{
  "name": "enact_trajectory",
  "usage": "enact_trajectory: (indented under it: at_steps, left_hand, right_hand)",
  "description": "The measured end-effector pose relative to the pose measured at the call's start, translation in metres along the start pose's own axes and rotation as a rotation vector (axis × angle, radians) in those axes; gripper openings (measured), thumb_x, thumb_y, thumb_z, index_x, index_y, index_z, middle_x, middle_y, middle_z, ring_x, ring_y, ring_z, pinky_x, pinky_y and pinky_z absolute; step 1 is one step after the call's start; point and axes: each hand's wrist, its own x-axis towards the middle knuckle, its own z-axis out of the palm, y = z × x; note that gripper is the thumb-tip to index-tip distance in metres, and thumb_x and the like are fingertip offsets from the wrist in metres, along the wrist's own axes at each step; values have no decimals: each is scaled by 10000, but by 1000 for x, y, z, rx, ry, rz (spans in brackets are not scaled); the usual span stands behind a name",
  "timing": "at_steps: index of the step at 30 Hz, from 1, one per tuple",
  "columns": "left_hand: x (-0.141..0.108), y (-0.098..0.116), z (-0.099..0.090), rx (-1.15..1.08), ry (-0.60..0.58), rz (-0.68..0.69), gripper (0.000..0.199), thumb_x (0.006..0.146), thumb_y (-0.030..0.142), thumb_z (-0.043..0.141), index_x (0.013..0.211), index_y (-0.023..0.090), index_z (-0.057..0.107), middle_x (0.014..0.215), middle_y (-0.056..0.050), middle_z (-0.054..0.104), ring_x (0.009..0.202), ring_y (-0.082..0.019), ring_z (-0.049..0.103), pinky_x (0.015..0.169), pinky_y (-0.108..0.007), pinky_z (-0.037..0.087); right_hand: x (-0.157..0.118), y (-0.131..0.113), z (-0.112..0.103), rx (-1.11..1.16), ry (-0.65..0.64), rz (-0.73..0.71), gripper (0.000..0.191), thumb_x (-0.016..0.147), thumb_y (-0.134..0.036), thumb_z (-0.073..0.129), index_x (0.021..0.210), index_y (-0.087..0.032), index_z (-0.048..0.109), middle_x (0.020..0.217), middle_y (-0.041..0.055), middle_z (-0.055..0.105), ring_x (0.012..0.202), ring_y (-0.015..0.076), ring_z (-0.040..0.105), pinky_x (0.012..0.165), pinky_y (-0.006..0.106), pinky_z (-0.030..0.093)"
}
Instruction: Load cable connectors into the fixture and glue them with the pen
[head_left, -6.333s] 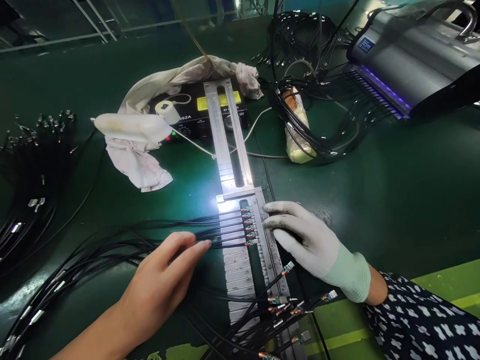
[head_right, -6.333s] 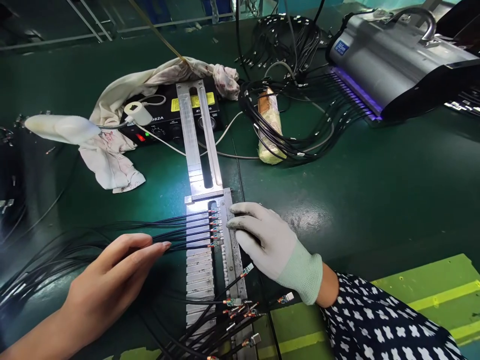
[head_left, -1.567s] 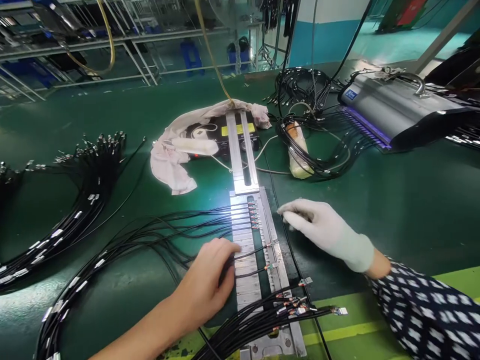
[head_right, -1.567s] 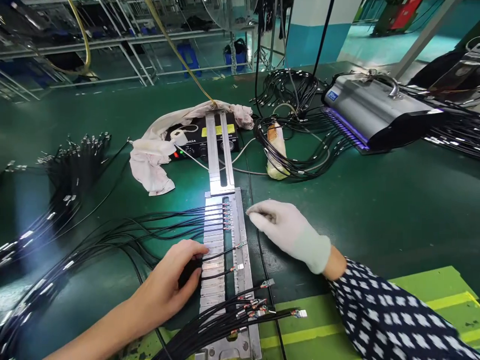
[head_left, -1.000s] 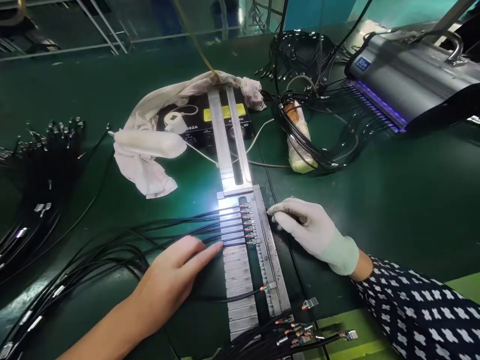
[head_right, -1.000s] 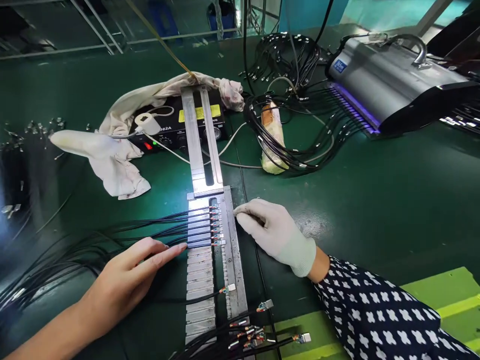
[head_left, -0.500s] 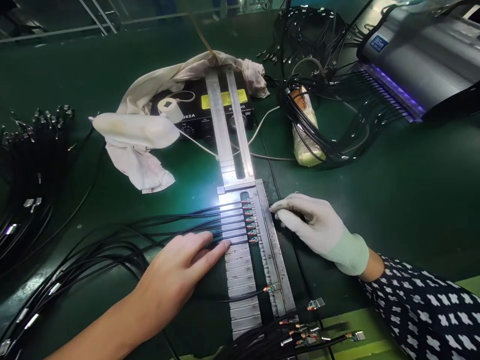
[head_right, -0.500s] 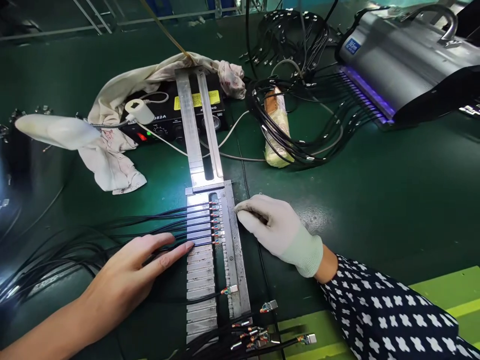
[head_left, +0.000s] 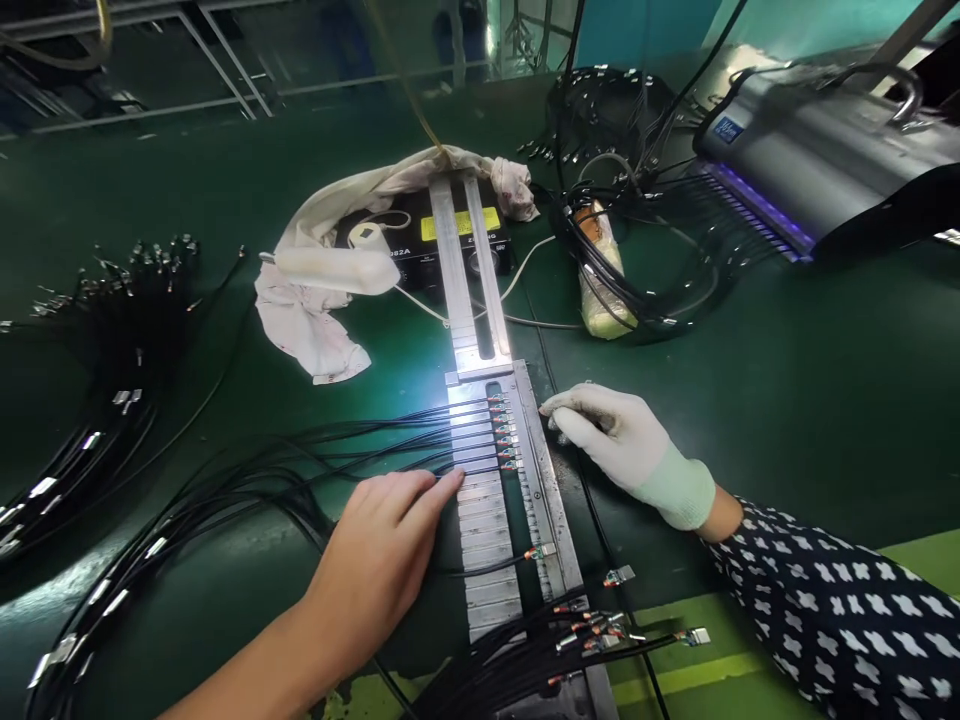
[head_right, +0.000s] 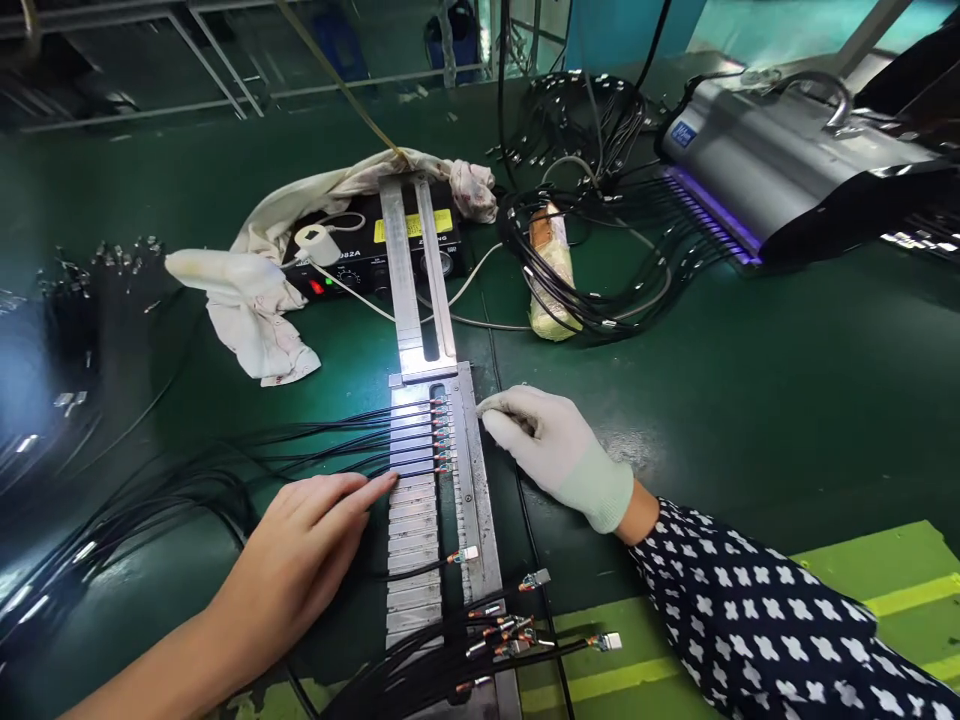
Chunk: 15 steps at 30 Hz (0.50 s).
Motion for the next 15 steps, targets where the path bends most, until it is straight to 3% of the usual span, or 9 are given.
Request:
enact_trajectory:
  at_steps: [3,7,12,15]
  left_hand:
    - [-11,11,-8,-249,-80,-35,407,958,145,489,1360,190,443,1155,-78,608,1044,-201,533,916,-333,427]
    - [-20,15,-8,-402,-239,-33,318,968,69,415,1229,230,503,1022,-45,603,901,-158,546,806,-269,463]
    - [-12,-6,-8,-291,-62,0,396,956,48,423,1315,206,479,1041,-61,584,904,-133,584,762,-204,473]
    - [-5,-14,-12,-196,-82,-11,468,956,48,390,1378,237,465,1026,-48,586,867,-119,589,734,-186,474]
  right_hand:
    - [-18,0,-2,58,-35,44,185,991,-273,527,994,-196,695,844,20,672,732,169,639,674,294,514]
    - [-33,2,-3,36,-36,53,158,983,-276,562,975,-217,708,860,18,666,779,175,629,726,303,495]
    - [-30,3,-1,107,-27,100,152,988,-283,564,988,-233,708,856,7,659,741,165,632,692,293,496]
    - [-28,2,-1,73,-25,76,159,986,-284,562,987,-234,713,859,11,668,756,170,635,700,299,498]
